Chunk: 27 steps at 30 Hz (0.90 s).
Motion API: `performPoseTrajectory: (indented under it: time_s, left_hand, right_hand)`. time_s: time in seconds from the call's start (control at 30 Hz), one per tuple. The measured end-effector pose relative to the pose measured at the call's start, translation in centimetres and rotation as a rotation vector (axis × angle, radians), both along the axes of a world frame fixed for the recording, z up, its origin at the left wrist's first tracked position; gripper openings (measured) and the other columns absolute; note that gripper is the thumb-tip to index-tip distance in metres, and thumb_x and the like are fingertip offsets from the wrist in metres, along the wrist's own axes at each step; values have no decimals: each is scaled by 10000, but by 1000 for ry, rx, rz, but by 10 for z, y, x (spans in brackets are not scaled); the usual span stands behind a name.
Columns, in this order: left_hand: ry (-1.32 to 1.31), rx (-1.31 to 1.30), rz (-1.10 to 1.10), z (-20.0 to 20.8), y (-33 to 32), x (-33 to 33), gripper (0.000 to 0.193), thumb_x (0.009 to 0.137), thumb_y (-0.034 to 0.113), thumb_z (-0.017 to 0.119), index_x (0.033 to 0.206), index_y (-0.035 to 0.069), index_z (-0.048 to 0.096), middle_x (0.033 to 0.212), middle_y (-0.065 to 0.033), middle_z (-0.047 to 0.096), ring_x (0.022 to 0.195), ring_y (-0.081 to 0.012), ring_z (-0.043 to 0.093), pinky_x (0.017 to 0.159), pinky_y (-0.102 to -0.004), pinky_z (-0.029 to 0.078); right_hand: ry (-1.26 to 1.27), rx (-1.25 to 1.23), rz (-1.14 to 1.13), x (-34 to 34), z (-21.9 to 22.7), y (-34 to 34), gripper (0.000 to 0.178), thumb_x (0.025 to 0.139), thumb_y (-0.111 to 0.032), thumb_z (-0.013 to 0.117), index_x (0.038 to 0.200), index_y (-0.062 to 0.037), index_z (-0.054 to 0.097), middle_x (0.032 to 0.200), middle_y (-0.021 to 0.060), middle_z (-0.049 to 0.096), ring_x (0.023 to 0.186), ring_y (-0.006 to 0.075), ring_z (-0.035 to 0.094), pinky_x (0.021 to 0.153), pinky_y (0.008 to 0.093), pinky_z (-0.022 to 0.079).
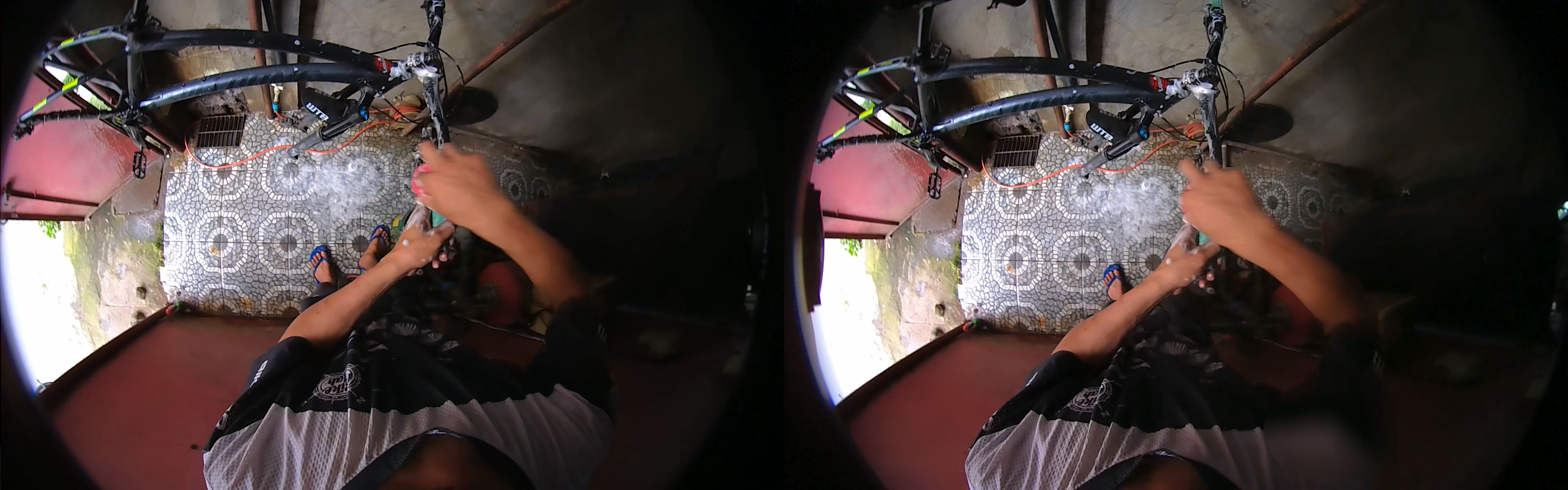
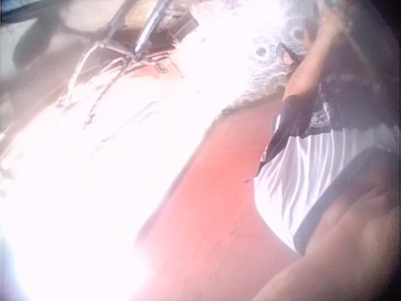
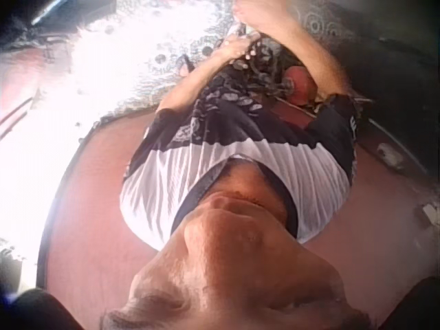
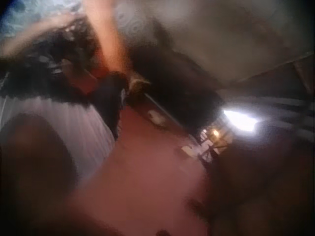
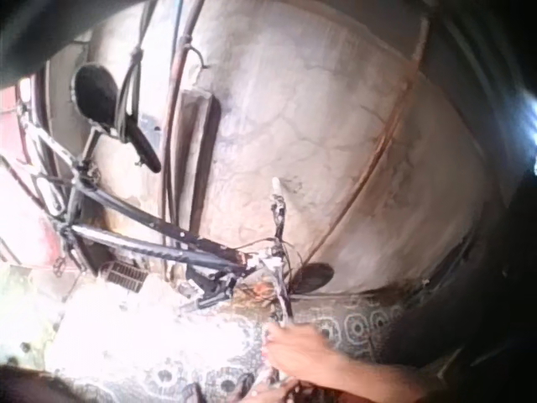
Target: The person scrubs a bicycle with a sponge and a brush, applying soapy water to the frame, handlebars, and seat. The person moves around the bicycle to clean different sections, including the handlebar grips and the rear frame.
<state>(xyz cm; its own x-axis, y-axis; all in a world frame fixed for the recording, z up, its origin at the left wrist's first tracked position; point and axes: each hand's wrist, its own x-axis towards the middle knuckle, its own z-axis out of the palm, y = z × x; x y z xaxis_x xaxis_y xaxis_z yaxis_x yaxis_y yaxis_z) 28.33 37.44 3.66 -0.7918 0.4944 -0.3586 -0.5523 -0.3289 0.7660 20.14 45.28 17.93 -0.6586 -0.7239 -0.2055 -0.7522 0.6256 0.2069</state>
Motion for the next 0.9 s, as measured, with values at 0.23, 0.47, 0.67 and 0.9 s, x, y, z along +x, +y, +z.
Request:
performPoseTrajectory:
  time_s: [0.23,0.47,0.67,0.9]
  left_hand:
    - [53,42,149,-1,11,4,601,987,227,676,1458,26,362,802,-77,610,503,-139,609,396,-292,517]
    - [2,-38,49,-8,20,-11,644,970,175,685,1475,13,320,823,-93,617,539,-155,644,416,-293,542]
    - [300,-233,180,-38,38,-18,601,913,72,698,1423,-11,391,1002,-128,627,789,-202,685,591,-338,576]
    - [-214,-207,15,-40,-20,-12,535,950,143,697,1378,51,388,797,-67,620,582,-165,593,496,-316,503]
  right_hand:
    - [-57,209,21,-14,-4,-34,129,775,-164,729,783,-53,793,1169,130,621,947,327,679,732,465,597]
    - [5,76,-197,-48,31,-6,233,844,-355,766,872,-125,787,1050,128,620,940,343,708,778,486,578]
    - [-232,-210,-423,-95,-10,26,370,889,-491,761,1052,-164,821,1027,151,641,979,335,654,876,419,523]
    - [-161,-577,-726,-65,-62,233,369,869,-401,809,1142,-153,798,951,135,678,935,269,626,877,351,518]
